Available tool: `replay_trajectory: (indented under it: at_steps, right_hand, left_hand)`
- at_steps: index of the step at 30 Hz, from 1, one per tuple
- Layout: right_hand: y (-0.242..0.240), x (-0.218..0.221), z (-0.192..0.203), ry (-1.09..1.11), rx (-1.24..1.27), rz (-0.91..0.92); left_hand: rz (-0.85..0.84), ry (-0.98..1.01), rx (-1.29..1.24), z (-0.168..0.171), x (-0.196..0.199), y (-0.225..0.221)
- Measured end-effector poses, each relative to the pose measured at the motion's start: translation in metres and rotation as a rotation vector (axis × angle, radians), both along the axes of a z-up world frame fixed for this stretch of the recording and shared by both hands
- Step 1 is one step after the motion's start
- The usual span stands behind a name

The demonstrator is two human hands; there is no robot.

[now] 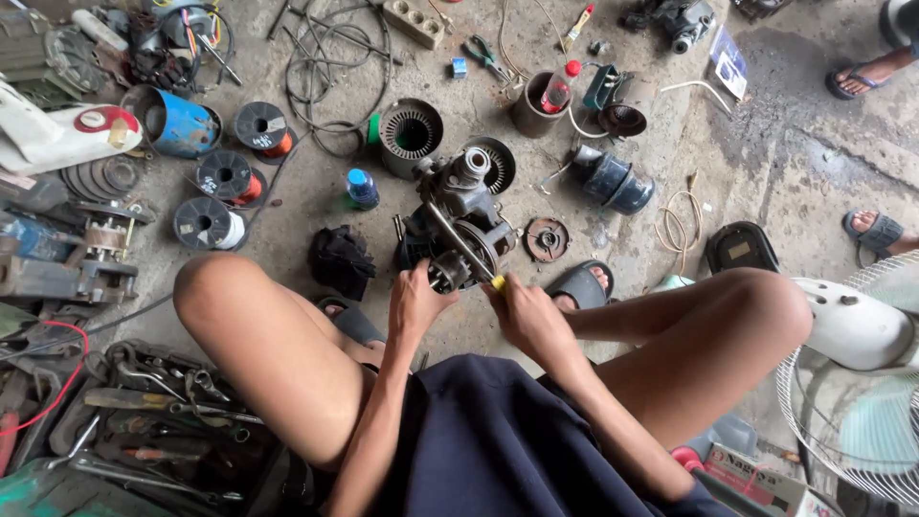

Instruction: A person is sitting on the floor using a screwdriver to scrape and clean the internal components of a disassembled motor.

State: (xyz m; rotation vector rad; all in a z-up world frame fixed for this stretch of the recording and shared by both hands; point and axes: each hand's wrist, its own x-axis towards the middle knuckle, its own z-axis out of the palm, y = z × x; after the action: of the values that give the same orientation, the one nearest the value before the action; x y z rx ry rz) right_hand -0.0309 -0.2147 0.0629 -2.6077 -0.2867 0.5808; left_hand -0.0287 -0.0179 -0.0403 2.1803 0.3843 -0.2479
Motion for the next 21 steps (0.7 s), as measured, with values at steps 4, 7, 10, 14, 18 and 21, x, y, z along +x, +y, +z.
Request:
replay_trajectory:
  at_steps: [4,7,10,14,18,21]
  right_hand:
    - [-0.005,-0.041,0.038,0.104,-0.117,0.0]
    - [0.011,-0.028,0.008,0.091,-0.037,-0.066]
    - [0.019,-0.003,-0.002,-0.042,0.04,-0.007]
    - [0.0,-0.014,0.043,0.032,-0.039,0.023]
    - [-0.016,-0.054,0.001,-0.146,-0.297,0.332]
    - [0.01,-0.016,-0.034,-0.282,-0.222,0.143]
  left_hand:
    - [-0.02,0.037,0.032,-0.017,-0.002,-0.003]
    - [-0.005,0.043,-0.009,-0.021,0.001,-0.003]
    - [-0.007,0.014,0.005,-0.018,-0.009,-0.003]
    - [-0.018,-0.018,0.029,-0.011,-0.003,-0.001]
    - [0.044,-0.064,-0.067,0.02,-0.002,-0.006]
    - [0.028,-0.032,-0.078,-0.015,-0.003,-0.001]
